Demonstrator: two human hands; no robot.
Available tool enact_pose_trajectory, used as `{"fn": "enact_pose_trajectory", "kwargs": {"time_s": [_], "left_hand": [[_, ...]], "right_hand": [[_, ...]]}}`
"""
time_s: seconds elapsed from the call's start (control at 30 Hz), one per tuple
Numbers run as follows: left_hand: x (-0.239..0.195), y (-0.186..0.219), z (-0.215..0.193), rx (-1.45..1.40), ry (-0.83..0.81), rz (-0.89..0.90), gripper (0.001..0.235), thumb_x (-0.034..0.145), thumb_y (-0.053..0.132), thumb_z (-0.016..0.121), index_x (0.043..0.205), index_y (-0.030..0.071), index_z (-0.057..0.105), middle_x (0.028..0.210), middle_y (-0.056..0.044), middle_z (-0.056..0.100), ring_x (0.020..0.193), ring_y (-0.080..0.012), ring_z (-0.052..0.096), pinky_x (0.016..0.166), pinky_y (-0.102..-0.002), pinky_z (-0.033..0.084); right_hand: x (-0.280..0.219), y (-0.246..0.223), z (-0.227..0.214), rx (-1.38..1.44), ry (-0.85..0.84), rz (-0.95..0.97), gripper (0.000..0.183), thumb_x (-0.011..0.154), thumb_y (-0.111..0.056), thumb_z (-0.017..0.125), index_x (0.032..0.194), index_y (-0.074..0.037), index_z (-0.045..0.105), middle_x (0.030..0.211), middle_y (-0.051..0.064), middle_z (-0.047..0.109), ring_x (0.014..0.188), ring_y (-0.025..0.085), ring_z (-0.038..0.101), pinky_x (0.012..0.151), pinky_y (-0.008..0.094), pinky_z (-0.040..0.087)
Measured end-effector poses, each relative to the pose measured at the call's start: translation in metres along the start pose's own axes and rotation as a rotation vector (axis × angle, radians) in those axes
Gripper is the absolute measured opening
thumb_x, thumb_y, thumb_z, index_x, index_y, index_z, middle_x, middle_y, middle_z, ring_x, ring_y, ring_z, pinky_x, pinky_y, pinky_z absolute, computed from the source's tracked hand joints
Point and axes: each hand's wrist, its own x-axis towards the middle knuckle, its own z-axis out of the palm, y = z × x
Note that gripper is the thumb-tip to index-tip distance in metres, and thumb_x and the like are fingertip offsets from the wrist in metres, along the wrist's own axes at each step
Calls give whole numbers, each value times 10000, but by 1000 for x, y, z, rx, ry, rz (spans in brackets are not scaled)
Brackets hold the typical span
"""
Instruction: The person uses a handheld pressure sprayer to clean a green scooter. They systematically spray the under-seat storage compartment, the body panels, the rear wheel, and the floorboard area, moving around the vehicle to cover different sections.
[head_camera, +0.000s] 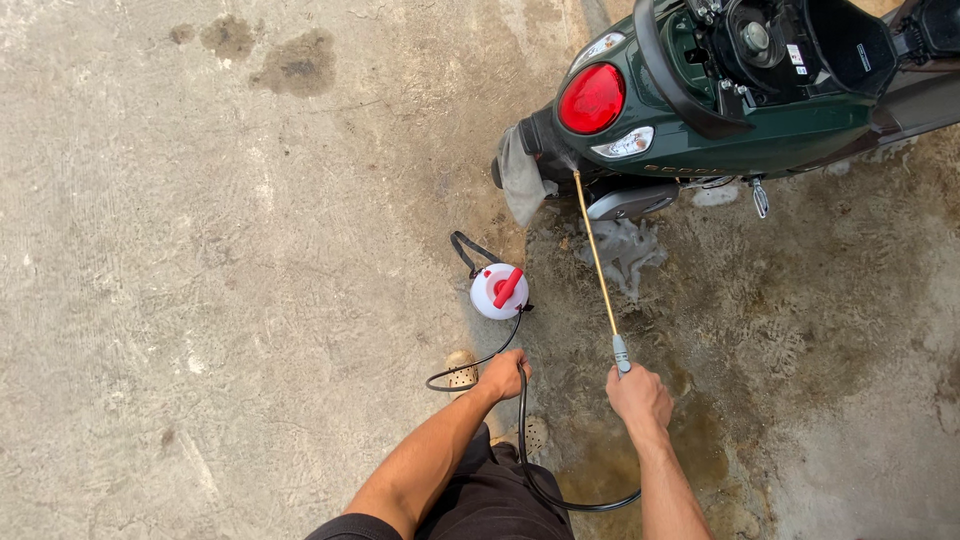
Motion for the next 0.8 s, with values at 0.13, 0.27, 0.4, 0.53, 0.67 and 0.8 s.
{"fn": "enact_pose_trajectory", "kwargs": {"time_s": [0.13, 0.27, 0.4, 0.53, 0.67, 0.8], "left_hand": [[-2, -6, 1, -8, 3, -16, 256, 871, 244, 599, 951, 16, 685, 936, -270, 715, 954, -451, 687, 862, -494, 538], [-2, -5, -2, -13, 12, -33, 253, 878, 244, 598, 956, 20, 689, 935, -270, 717, 962, -450, 685, 868, -492, 535], [-3, -1, -10, -56, -3, -75, 244, 880, 239, 593, 950, 22, 681, 923, -265, 723, 955, -436, 700, 870, -482, 542], [-2, 0, -15, -41, -4, -76, 234, 874, 230, 596, 952, 29, 688, 929, -262, 723, 963, -438, 696, 875, -486, 538], [-2, -1, -17, -53, 2, -78, 237, 872, 232, 595, 951, 29, 688, 923, -257, 724, 958, -435, 701, 872, -481, 543], [-1, -2, -16, -38, -4, -69, 238, 871, 237, 605, 960, 30, 682, 922, -257, 722, 951, -442, 697, 865, -488, 538]], "right_hand": [[6, -11, 7, -7, -70, -3, 426, 986, -466, 545, 1086, -121, 774, 1023, 155, 792, 982, 361, 762, 864, 497, 590], [11, -23, 7, -26, -62, -16, 417, 978, -465, 558, 1098, -125, 766, 1030, 141, 784, 993, 356, 747, 867, 494, 573], [11, -26, 0, -6, -53, 16, 418, 971, -468, 579, 1092, -120, 778, 1057, 151, 773, 1006, 367, 742, 869, 498, 577], [14, -26, 4, -22, -62, 8, 413, 972, -459, 574, 1084, -124, 786, 1058, 154, 776, 1015, 374, 738, 890, 499, 573], [18, -22, 11, -26, -63, 30, 440, 952, -479, 598, 1089, -107, 788, 1066, 175, 771, 1022, 387, 740, 894, 506, 579], [19, -21, 15, -33, -56, 20, 452, 956, -485, 589, 1073, -102, 799, 1068, 181, 769, 1037, 400, 730, 910, 512, 564]]}}
